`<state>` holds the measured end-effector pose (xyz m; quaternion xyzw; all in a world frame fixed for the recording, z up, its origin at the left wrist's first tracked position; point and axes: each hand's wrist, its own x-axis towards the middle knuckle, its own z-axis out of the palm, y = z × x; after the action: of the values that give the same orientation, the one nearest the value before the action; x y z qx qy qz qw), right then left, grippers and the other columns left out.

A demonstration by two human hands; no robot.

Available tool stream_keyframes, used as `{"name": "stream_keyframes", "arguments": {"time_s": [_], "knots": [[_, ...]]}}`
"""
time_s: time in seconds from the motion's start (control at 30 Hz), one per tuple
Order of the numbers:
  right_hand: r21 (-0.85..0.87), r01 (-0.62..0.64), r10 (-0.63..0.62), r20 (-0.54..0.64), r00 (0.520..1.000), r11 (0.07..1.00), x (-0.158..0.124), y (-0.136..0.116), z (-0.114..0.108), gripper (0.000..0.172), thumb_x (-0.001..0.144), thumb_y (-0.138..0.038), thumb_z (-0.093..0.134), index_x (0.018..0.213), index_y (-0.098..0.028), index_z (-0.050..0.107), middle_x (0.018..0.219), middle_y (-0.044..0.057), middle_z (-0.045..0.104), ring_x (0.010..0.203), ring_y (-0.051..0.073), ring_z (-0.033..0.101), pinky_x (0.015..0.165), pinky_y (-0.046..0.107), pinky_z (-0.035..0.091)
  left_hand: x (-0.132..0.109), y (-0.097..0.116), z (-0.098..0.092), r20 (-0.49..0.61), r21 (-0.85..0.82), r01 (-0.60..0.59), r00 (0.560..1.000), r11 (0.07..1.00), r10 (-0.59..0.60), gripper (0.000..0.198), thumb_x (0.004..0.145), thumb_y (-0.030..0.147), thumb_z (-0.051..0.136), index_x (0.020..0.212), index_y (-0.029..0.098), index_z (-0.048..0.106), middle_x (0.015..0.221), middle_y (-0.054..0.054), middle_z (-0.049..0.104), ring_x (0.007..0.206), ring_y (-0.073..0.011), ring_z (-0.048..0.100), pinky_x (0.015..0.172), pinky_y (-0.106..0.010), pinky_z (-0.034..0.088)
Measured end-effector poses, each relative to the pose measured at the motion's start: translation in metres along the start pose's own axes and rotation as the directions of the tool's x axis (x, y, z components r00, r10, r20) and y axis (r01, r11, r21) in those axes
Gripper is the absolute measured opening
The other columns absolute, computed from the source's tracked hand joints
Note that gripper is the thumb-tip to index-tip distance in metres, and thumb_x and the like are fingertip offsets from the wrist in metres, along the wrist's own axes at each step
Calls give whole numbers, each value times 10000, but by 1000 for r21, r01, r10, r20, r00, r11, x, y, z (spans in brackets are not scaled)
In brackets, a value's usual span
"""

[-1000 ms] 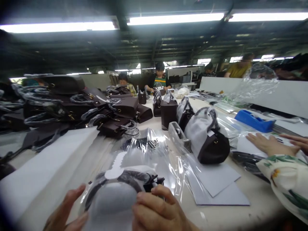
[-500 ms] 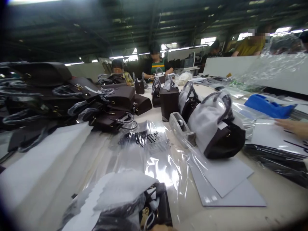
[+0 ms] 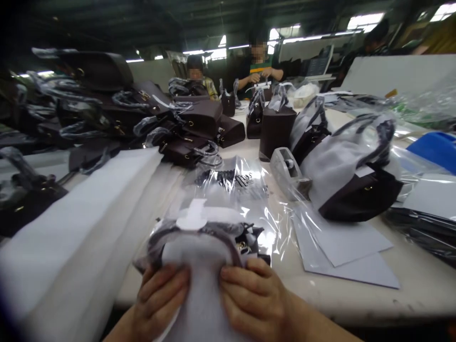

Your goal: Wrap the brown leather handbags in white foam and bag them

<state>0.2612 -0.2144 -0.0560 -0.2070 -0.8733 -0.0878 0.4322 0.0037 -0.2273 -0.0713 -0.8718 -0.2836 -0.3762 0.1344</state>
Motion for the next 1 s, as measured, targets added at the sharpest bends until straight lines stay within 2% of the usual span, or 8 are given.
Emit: {"name": "stream_keyframes", "arguments": {"time_s": [0.07, 0.13, 0.27, 0.37, 0.53, 0.63, 0.83, 1.0], "knots": [[-26, 38, -36, 57, 998, 999, 8, 6, -4, 259, 902, -119, 405, 872, -180, 655, 928, 4, 701, 1090, 134, 557, 994, 324, 379, 15, -3, -4, -76, -23, -49, 996, 999, 47, 218, 883, 132, 412, 877, 200, 619, 958, -12, 696, 1203, -123, 452, 1115, -337, 251], [-64, 58, -50, 108, 993, 996, 10, 9, -6, 235, 896, -117, 420, 952, -178, 641, 968, 29, 691, 1140, 144, 522, 1003, 338, 367, 25, -7, -4, -75, -64, -38, 997, 997, 33, 144, 838, 150, 524, 887, 246, 619, 1033, -17, 670, 1242, -140, 413, 1109, -349, 252], [-96, 101, -83, 170, 982, 990, 1, 5, -11, 222, 881, -135, 463, 1009, -211, 629, 1068, 51, 657, 1195, 180, 477, 989, 380, 390, 24, -4, -10, -1, -85, -64, 998, 994, 64, 107, 794, 137, 588, 839, 230, 615, 1090, -21, 646, 1285, -213, 354, 1098, -446, 259], [-73, 130, -113, 205, 972, 989, -6, 5, -13, 247, 878, -137, 480, 1055, -235, 622, 1112, 55, 635, 1228, 199, 440, 992, 402, 391, 14, -2, -14, 54, -55, -106, 993, 993, 109, 105, 834, 126, 523, 806, 193, 599, 1071, -8, 662, 1301, -188, 323, 1121, -435, 216], [-115, 139, -108, 243, 964, 984, 2, 28, -10, 333, 885, -129, 462, 1173, -264, 561, 1153, 46, 608, 1261, 195, 394, 990, 392, 408, 17, -21, -7, 130, 12, -114, 985, 993, 111, 152, 861, 110, 456, 908, 167, 589, 1193, -54, 600, 1320, -210, 281, 1120, -436, 206], [-83, 86, -65, 231, 971, 993, 11, 49, -5, 324, 890, -174, 460, 1197, -235, 547, 1223, 75, 558, 1285, 230, 354, 986, 437, 411, 30, -37, 3, 154, -20, -86, 984, 996, 88, 144, 875, 147, 442, 923, 158, 577, 1263, -82, 544, 1331, -241, 253, 1111, -469, 204], [-64, -101, 115, 298, 948, 993, 28, 90, 14, 367, 882, -173, 446, 1243, -181, 511, 1321, 99, 468, 1308, 232, 309, 1045, 451, 345, 56, -77, 22, 284, -166, 145, 954, 975, -93, 185, 900, 194, 408, 997, 194, 566, 1295, -61, 512, 1344, -214, 227, 1107, -477, 179], [-138, -339, 361, 204, 910, 931, 35, 117, 33, 440, 844, -162, 468, 1284, -162, 454, 1249, 130, 524, 1159, 260, 497, 935, 442, 454, 78, -120, 48, 364, -254, 258, 919, 932, -155, 215, 782, 239, 590, 984, 167, 593, 1225, -97, 560, 1273, -266, 368, 1038, -428, 344]]}}
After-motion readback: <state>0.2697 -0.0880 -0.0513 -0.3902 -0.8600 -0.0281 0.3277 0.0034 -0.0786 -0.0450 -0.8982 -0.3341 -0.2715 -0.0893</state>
